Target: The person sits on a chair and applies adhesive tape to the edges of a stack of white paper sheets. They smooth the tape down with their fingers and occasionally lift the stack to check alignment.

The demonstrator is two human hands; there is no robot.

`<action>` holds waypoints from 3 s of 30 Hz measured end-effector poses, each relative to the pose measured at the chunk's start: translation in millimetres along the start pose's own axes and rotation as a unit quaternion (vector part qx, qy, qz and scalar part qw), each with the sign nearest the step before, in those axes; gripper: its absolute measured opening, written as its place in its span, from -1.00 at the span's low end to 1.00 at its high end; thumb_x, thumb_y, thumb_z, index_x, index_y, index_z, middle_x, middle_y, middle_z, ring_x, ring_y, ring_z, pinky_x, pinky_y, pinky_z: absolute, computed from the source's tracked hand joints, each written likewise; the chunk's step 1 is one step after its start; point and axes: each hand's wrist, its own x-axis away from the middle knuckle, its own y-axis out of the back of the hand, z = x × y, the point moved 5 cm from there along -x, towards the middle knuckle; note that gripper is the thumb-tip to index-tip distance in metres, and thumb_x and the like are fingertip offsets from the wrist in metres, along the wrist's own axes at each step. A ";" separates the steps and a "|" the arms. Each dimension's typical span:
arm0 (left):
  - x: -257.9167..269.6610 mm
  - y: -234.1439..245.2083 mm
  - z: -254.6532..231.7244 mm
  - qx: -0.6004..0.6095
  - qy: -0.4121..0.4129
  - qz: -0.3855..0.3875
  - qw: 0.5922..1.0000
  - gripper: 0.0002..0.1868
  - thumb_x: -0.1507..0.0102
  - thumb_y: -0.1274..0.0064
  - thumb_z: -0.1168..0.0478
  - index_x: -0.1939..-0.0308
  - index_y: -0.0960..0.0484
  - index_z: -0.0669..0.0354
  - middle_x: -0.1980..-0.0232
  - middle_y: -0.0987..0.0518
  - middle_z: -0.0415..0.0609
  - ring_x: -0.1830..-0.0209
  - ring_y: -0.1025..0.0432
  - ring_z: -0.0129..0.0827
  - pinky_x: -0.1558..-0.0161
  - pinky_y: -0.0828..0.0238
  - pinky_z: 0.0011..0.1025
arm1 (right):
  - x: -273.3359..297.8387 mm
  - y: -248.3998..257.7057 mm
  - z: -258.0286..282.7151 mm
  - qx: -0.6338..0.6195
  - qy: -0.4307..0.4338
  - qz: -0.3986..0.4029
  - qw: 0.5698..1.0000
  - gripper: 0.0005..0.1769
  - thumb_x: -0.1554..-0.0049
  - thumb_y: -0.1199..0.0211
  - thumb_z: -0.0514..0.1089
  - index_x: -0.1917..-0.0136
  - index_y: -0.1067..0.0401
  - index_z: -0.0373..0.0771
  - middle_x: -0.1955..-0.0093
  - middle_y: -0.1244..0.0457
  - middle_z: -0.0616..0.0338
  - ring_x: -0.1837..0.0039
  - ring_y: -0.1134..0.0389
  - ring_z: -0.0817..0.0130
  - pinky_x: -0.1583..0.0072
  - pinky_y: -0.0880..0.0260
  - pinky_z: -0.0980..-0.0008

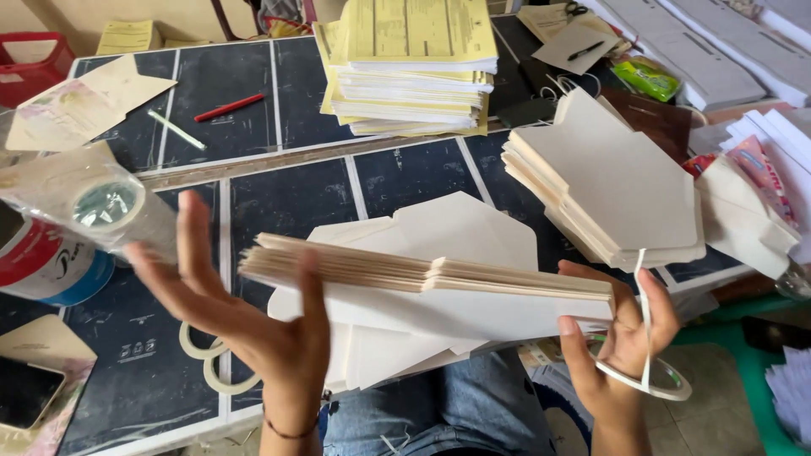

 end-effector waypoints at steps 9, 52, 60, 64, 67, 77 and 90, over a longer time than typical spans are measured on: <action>20.2 -59.3 -54.1 -0.277 -0.267 0.282 0.879 0.16 -0.44 -0.06 -0.54 -0.67 -0.11 0.39 -0.18 -0.75 -0.08 -0.13 -0.66 -0.27 -0.26 -0.60 -0.29 | -10.2 -2.7 14.1 0.025 0.103 0.048 0.993 -0.24 -0.37 -0.10 -0.24 -0.67 0.21 -0.02 -0.53 -0.18 -0.56 -0.52 -0.33 -0.26 -0.58 -0.37 -0.16; -86.4 -23.9 -67.1 -0.225 0.099 0.131 0.960 0.22 -0.13 -0.55 -0.28 -0.68 -0.16 -0.02 -0.68 -0.63 -0.06 0.05 -0.55 -0.43 0.06 -0.47 -0.36 | 4.4 -9.7 -87.5 -0.155 -0.042 -0.032 0.986 -0.03 -0.34 -0.21 -0.15 -0.73 0.40 0.09 -0.55 -0.22 -0.38 -0.55 -0.32 -0.14 -0.49 -0.32 0.01; -104.7 -57.8 -26.6 0.191 0.070 -0.055 0.978 -0.58 -0.48 -0.38 -0.01 -0.29 -0.64 0.08 -0.34 -0.61 -0.12 -0.45 -0.59 -0.18 -0.57 -0.74 -0.14 | -14.0 -18.6 -78.5 -0.232 -0.059 0.011 0.971 -0.06 -0.38 -0.19 -0.07 -0.71 0.42 0.14 -0.58 -0.20 -0.46 -0.61 -0.28 -0.20 -0.56 -0.23 -0.09; -89.0 -95.6 7.0 0.346 0.077 -0.131 0.926 -0.22 -0.46 -0.64 0.25 -0.54 -0.36 0.20 -0.59 -0.52 0.27 -0.58 -0.55 0.18 -0.58 -0.88 0.34 | -4.8 -9.5 -125.0 -0.398 -0.032 -0.055 0.915 0.28 -0.30 -0.41 -0.09 -0.77 0.60 0.23 -0.63 -0.08 -0.44 -0.67 -0.14 -0.27 -0.71 -0.02 -0.49; -84.2 -136.1 -8.1 0.374 0.063 -0.035 0.925 -0.33 -0.57 -0.42 0.27 -0.63 -0.33 0.13 -0.65 -0.50 0.19 -0.71 -0.46 0.12 -0.83 -0.48 0.03 | -12.6 24.7 -109.2 -0.402 0.062 -0.122 0.905 -0.86 -0.29 -0.38 -0.13 0.02 -0.57 -0.25 0.00 -0.45 0.29 -0.44 -0.33 0.23 -0.51 -0.29 0.04; -38.6 -264.7 -26.3 0.502 0.303 -0.074 0.807 -0.24 -0.14 -0.53 0.09 -0.35 -0.57 0.23 -0.33 -0.69 0.08 -0.33 -0.60 -0.12 -0.45 -0.59 -0.24 | -27.3 79.0 -93.6 -0.317 -0.022 -0.415 0.853 0.16 -0.22 -0.33 -0.41 -0.84 0.22 0.13 -0.72 -0.20 0.07 -0.70 -0.24 0.20 -0.70 -0.26 0.08; -16.1 -350.9 23.4 0.414 0.344 0.134 0.832 0.43 -0.18 -0.41 -0.10 -0.73 0.44 0.13 -0.57 -0.16 0.05 -0.63 -0.14 -0.23 -0.64 -0.01 -0.20 | -91.5 195.2 -197.8 -0.275 -0.015 -0.465 0.842 0.12 -0.01 -0.53 -0.59 -0.64 -0.08 -0.02 -0.33 -0.39 -0.14 -0.16 -0.49 0.16 -0.28 -0.61 0.16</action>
